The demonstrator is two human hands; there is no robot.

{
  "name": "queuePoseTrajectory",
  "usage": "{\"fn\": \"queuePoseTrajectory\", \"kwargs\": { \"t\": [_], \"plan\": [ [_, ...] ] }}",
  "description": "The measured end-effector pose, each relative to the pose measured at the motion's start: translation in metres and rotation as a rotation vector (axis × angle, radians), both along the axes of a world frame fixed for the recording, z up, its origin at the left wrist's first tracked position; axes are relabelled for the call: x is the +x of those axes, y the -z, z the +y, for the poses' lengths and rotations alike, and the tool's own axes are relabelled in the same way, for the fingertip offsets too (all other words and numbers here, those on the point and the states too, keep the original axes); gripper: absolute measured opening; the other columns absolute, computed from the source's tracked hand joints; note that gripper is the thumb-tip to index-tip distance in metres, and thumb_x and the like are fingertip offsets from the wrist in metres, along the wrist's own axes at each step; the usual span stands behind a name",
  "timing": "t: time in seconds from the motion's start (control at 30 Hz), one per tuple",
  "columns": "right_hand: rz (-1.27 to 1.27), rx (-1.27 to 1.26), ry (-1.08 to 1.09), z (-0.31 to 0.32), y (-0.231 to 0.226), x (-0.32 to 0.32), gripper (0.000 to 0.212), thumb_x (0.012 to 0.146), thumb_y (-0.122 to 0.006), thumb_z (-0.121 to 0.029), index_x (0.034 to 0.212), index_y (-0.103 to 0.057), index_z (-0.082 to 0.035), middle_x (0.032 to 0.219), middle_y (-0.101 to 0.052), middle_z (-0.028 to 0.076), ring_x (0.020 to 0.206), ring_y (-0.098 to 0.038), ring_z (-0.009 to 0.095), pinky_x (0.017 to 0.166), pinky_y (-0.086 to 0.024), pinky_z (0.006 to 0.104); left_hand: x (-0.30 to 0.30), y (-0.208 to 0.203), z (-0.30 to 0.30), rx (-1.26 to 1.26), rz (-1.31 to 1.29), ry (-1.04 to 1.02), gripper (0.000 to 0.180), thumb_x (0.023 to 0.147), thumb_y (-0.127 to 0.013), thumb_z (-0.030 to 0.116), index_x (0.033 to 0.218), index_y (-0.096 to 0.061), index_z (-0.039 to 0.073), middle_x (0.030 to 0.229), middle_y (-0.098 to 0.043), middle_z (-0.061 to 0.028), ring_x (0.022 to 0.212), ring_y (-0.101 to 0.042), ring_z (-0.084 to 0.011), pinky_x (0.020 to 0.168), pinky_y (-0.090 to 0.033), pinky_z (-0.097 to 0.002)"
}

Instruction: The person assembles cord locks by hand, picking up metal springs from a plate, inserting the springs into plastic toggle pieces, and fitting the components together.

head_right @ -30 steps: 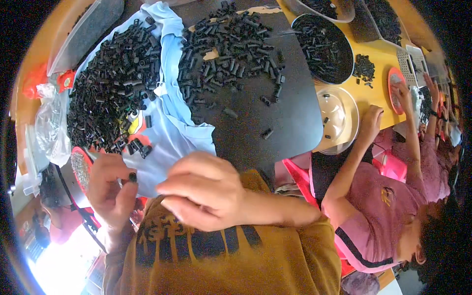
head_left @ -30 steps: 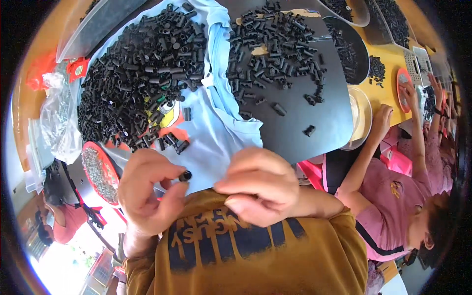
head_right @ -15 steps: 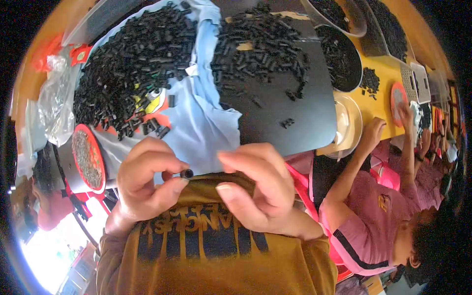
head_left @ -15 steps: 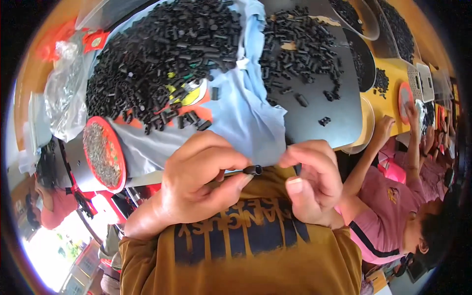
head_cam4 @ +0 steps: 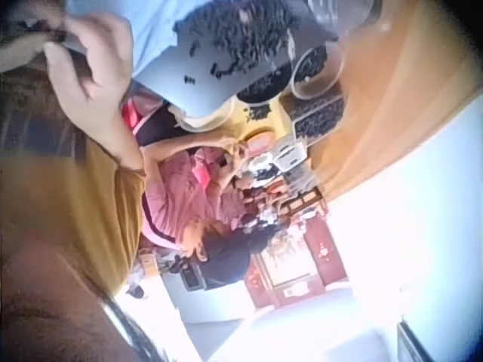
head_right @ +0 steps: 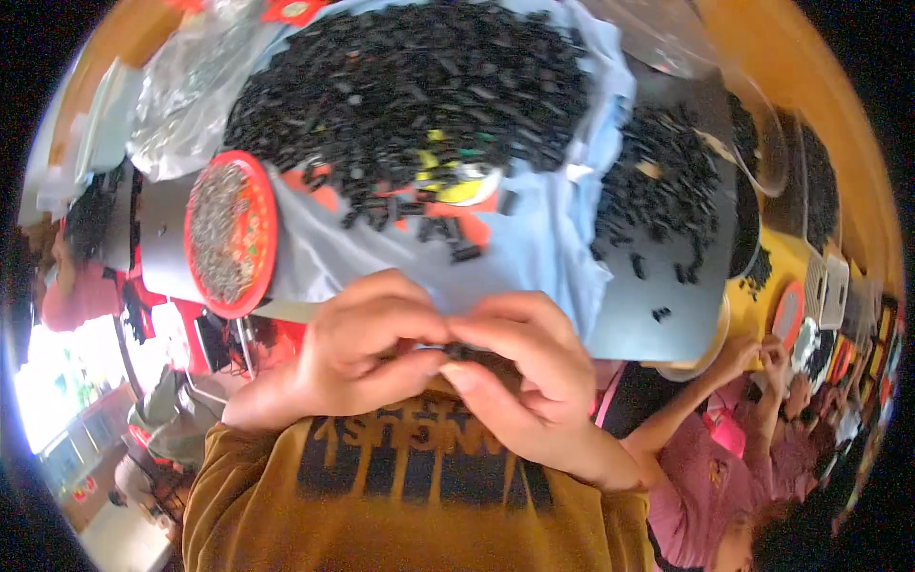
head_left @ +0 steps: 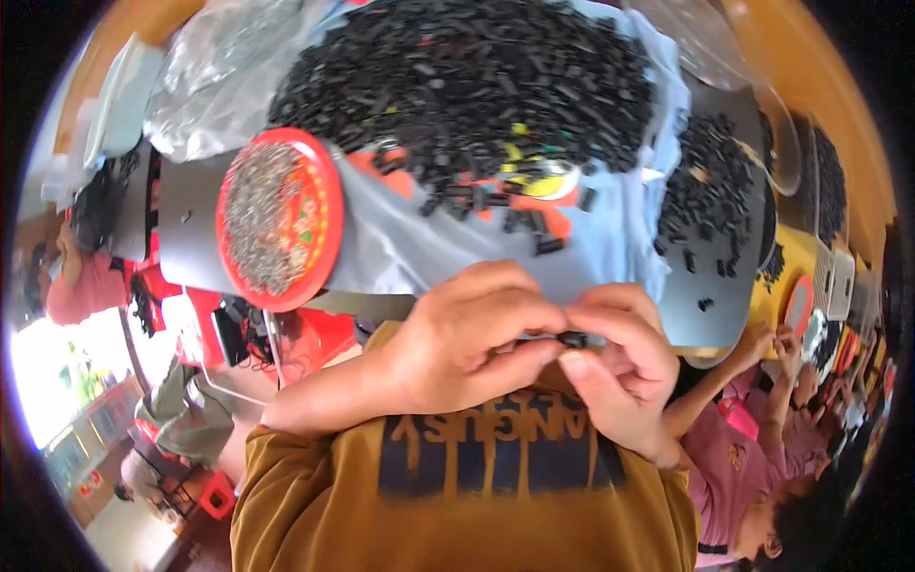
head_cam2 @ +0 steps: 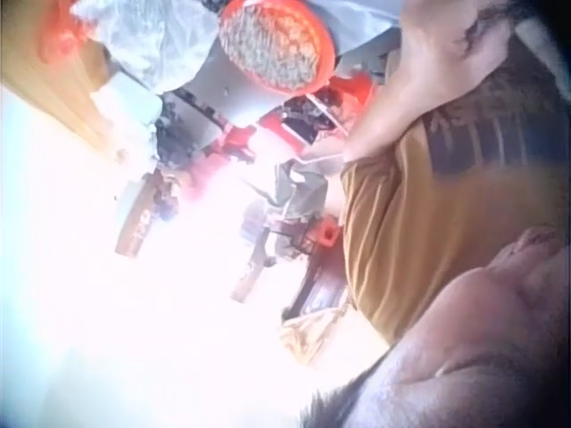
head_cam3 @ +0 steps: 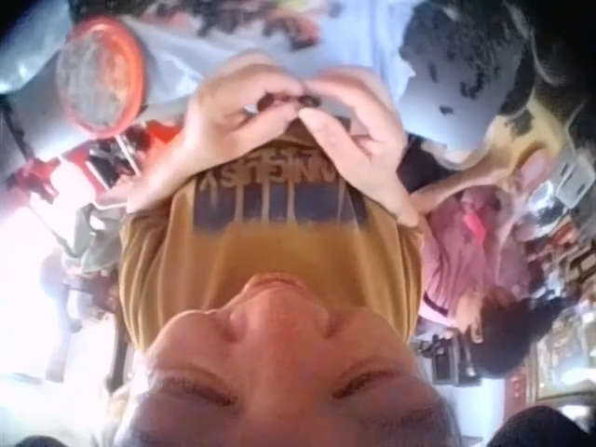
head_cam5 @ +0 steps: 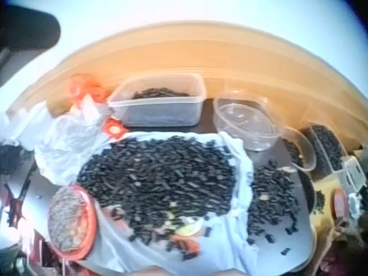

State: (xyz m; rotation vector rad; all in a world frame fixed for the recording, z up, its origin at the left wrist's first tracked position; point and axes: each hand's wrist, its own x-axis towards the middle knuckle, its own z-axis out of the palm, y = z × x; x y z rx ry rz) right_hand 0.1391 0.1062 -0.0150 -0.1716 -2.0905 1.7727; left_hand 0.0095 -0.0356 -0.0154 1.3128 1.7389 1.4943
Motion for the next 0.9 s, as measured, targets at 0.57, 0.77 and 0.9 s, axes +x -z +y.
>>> {"fn": "queuePoseTrajectory", "kwargs": {
  "t": [0.57, 0.77, 0.9],
  "plan": [
    [-0.084, -0.039, 0.006, -0.022, 0.022, -0.029, 0.024, 0.076, -0.061, 0.009, 0.1, -0.058, 0.005, 0.094, -0.06, 0.015, 0.085, -0.058, 0.02, 0.074, -0.046, 0.0283, -0.078, 0.0, -0.103, -0.41, 0.688, -0.817, 0.012, 0.076, -0.065, 0.005, 0.088, -0.066, 0.005, 0.08, -0.06, -0.007, 0.072, -0.059, -0.0234, 0.067, -0.044, -0.0334],
    [-0.054, 0.026, -0.024, -0.021, 0.031, -0.03, 0.025, 0.073, -0.064, 0.009, 0.098, -0.058, 0.006, 0.091, -0.059, 0.015, 0.081, -0.058, 0.021, 0.072, -0.046, 0.0286, -0.091, 0.005, -0.101, -0.474, 0.816, -0.773, 0.017, 0.079, -0.064, 0.009, 0.096, -0.066, 0.008, 0.085, -0.059, -0.0054, 0.075, -0.059, -0.0238, 0.073, -0.044, -0.0357],
    [-0.05, 0.016, -0.023, -0.021, 0.033, -0.028, 0.025, 0.073, -0.064, 0.01, 0.097, -0.059, 0.006, 0.092, -0.059, 0.016, 0.08, -0.058, 0.022, 0.072, -0.047, 0.029, -0.097, 0.009, -0.098, -0.574, 0.878, -0.709, 0.019, 0.079, -0.064, 0.012, 0.097, -0.065, 0.01, 0.088, -0.059, -0.0047, 0.077, -0.059, -0.0247, 0.074, -0.043, -0.0365]
  ]
}}
